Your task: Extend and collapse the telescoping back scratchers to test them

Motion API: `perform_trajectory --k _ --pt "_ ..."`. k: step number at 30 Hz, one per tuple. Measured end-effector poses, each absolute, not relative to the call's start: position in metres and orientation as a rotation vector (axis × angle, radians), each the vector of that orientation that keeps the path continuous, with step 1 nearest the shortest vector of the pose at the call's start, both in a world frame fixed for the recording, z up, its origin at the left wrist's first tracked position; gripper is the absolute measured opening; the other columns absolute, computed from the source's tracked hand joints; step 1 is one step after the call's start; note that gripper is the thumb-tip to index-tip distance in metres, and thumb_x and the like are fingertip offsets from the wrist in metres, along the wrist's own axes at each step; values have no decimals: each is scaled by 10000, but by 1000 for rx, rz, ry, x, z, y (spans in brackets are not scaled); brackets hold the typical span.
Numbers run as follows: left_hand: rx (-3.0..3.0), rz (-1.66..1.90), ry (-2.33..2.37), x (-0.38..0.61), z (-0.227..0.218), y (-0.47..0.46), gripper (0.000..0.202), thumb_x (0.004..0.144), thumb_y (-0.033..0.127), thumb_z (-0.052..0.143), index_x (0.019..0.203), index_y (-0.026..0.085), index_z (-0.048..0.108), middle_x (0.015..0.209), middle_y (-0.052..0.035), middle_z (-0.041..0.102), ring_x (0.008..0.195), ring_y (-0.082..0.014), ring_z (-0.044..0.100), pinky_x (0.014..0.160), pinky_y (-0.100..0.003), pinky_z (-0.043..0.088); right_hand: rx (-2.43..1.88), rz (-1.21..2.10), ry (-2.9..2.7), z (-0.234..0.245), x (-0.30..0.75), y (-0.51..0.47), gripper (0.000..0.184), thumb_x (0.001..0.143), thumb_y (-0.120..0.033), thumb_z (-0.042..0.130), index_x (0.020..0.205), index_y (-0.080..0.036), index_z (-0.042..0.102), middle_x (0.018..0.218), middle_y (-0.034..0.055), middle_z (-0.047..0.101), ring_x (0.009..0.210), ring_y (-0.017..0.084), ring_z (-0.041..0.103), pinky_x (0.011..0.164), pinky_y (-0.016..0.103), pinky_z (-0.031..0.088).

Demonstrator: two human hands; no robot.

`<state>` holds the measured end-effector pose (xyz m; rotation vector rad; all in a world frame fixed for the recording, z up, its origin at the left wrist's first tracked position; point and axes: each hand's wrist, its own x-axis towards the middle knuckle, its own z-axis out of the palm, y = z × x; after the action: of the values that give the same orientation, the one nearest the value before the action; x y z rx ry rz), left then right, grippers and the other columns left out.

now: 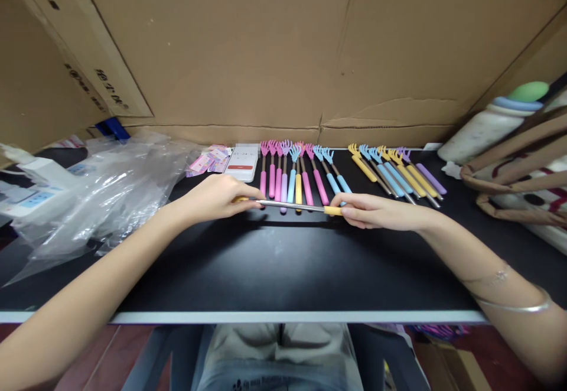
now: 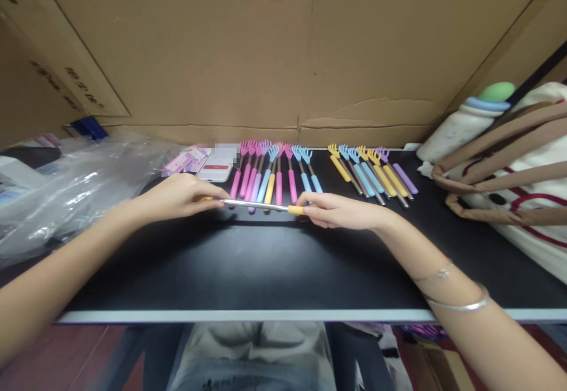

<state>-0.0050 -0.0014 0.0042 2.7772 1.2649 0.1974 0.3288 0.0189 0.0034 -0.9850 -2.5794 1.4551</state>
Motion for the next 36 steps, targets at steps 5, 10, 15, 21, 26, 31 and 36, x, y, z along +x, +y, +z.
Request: perform_trajectory --k 5,10,15,21,26,31,36 --pt "3103 314 1235 -4 -1 -3 377 954 423 337 1002 244 665 846 -10 707 747 -139 629 627 -219 364 -1021 1248 -2676 9 326 17 362 929 -482 340 1007 -163 492 745 -4 465 659 112 441 623 250 364" --pt "3321 356 1249 -7 2 -5 402 959 425 311 952 239 668 774 -17 689 696 -132 611 576 -230 338 -1033 1159 -2669 9 324 16 372 929 -487 334 961 -160 509 741 4 488 654 115 457 617 248 371" --pt "3331 400 1358 -6 6 -8 414 951 450 317 894 234 666 743 -26 671 686 -135 596 547 -236 313 -1049 1179 -2609 8 324 15 376 937 -485 313 883 -167 506 675 -21 439 575 92 407 561 231 346" --pt "3359 373 1363 -3 6 -10 439 960 448 283 878 225 652 726 -17 668 669 -126 593 560 -227 333 -1113 1005 -2621 8 321 15 407 914 -517 341 874 -167 545 695 2 501 603 113 443 574 239 344" --pt "3363 349 1304 -4 3 -7 443 968 444 274 909 212 647 772 -18 690 676 -131 609 582 -230 343 -1112 853 -2640 9 320 15 440 906 -533 339 903 -166 582 731 20 558 628 129 477 600 246 341" --pt "3235 318 1335 -2 1 -7 476 966 473 249 931 214 647 738 -17 683 672 -131 606 579 -220 340 -1109 722 -2654 8 322 15 451 900 -535 345 930 -170 607 770 40 612 655 146 526 618 247 349" --pt "3011 245 1315 -1 2 -8 442 963 468 276 938 220 640 787 -8 693 675 -135 606 599 -221 338 -1139 518 -2673 3 323 17 391 894 -517 390 974 -203 609 748 29 639 638 149 554 601 237 343"
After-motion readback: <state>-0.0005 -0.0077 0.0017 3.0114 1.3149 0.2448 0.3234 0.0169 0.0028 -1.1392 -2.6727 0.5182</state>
